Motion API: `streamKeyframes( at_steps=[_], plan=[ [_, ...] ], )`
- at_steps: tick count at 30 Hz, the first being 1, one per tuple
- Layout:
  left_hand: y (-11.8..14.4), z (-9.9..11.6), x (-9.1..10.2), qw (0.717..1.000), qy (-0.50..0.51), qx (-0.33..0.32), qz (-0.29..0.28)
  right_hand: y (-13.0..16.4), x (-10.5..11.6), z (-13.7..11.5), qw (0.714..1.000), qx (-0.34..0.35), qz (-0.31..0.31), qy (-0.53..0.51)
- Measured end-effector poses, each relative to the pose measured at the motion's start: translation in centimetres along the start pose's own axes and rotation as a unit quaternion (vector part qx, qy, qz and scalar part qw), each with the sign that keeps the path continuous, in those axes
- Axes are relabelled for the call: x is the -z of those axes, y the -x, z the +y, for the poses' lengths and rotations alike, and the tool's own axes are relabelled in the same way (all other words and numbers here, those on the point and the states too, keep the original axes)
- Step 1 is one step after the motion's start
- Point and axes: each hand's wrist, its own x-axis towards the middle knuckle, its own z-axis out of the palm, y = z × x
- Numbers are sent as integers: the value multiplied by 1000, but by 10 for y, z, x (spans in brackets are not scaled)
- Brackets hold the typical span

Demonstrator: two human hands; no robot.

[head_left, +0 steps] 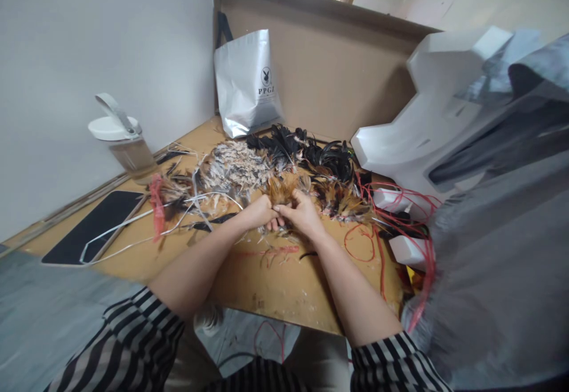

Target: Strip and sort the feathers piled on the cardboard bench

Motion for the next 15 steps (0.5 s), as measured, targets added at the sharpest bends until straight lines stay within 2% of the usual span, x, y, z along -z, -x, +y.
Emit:
streamKeyframes(
  at_steps=[3, 6, 11, 15],
  plan=[
    [1, 2, 0, 1000, -13, 7, -1, 0, -3, 1, 999, 27, -2, 40],
    [1, 3, 1, 1000, -22, 11, -2, -2, -4, 5, 997, 41, 30, 64],
    [-1, 1, -1, 1000, 7, -13, -4, -5, 0, 9, 994, 29, 81, 60],
    [-3, -3, -3, 999, 42, -18, 19, -8, 6, 11, 997, 8, 66, 24]
  ],
)
